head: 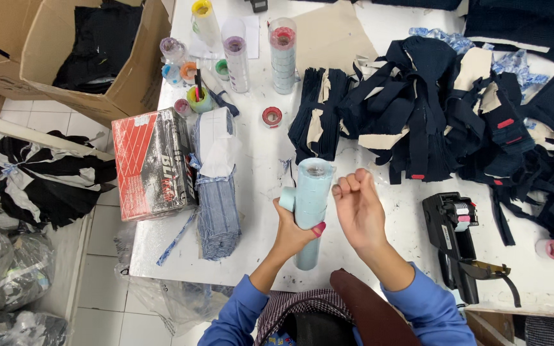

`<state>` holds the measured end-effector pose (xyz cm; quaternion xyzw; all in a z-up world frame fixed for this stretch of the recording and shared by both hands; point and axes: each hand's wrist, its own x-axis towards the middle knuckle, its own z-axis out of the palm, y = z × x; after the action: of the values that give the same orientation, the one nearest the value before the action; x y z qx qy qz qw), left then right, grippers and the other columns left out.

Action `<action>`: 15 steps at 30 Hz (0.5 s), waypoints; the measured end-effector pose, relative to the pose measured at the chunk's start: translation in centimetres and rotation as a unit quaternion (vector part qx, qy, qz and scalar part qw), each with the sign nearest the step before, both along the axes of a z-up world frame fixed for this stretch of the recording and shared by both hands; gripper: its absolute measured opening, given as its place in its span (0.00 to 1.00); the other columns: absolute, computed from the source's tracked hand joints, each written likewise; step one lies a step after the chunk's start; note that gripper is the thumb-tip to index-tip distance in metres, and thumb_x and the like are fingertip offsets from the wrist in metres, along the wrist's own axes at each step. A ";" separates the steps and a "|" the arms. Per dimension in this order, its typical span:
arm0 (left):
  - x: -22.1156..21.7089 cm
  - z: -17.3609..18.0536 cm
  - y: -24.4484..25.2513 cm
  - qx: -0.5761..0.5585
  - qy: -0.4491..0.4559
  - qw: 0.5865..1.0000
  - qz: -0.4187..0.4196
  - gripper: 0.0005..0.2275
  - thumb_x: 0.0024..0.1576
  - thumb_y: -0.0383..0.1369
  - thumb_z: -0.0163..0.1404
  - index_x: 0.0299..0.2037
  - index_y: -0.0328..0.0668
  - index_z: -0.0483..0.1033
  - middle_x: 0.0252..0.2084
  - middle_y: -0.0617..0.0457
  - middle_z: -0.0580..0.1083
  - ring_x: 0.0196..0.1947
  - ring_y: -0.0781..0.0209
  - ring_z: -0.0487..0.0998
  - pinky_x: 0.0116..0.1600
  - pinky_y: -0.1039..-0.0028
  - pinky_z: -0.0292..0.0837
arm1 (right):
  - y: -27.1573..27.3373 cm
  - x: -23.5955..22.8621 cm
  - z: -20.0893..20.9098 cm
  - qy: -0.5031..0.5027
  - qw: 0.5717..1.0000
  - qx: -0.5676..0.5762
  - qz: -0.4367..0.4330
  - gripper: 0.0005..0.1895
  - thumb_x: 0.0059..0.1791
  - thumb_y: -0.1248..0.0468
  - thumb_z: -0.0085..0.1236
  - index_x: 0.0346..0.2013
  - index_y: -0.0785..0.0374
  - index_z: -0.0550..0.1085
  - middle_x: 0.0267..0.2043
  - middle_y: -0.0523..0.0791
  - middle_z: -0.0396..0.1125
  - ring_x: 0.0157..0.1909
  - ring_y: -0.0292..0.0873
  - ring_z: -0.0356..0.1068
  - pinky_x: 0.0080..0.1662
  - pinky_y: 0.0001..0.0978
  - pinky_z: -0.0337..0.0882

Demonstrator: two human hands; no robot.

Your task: The person folds dark blue garments and secures them with a handheld tape dispenser. They also handle rolls of tape and a roll of light blue material, placing items on a white table.

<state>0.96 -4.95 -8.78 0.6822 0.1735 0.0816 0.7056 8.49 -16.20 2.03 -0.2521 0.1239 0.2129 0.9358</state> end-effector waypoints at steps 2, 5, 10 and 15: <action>0.9 -0.2 0.3 -0.006 0.041 0.998 0.054 0.34 0.35 0.31 0.60 0.43 0.37 0.44 0.47 0.38 0.57 0.52 0.42 0.59 0.58 0.51 0.50 | -2.0 -0.6 -0.8 -0.421 0.872 -0.223 -0.110 0.10 0.50 0.61 0.23 0.24 0.55 0.52 0.18 0.37 0.41 0.22 0.35 0.48 0.31 0.24 0.53; 0.2 0.5 1.8 0.059 0.095 0.989 0.098 0.35 0.36 0.32 0.58 0.46 0.33 0.44 0.47 0.37 0.57 0.51 0.44 0.60 0.57 0.54 0.55 | -3.7 -0.9 4.4 -0.619 0.755 -0.212 -0.049 0.07 0.43 0.73 0.33 0.26 0.67 0.64 0.13 0.40 0.55 0.17 0.38 0.57 0.26 0.27 0.64; -0.3 -0.9 1.4 0.259 -0.027 0.963 0.077 0.32 0.34 0.34 0.61 0.38 0.32 0.48 0.32 0.41 0.66 0.36 0.47 0.72 0.41 0.61 0.67 | -0.5 4.6 6.0 -0.538 0.694 -0.467 0.099 0.14 0.39 0.78 0.36 0.25 0.63 0.71 0.27 0.44 0.64 0.31 0.40 0.63 0.37 0.30 0.66; -0.2 0.7 3.0 0.367 -0.078 0.926 0.048 0.24 0.30 0.28 0.57 0.37 0.30 0.62 0.27 0.48 0.69 0.29 0.51 0.74 0.36 0.69 0.71 | 0.4 6.0 6.6 -0.573 0.570 -0.532 0.253 0.25 0.32 0.73 0.48 0.44 0.64 0.66 0.29 0.49 0.57 0.36 0.48 0.60 0.40 0.41 0.64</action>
<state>0.79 -1.92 -8.13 0.8756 0.1083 0.2266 0.4125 14.53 -15.83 8.60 -0.7946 -0.4160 0.1481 0.4167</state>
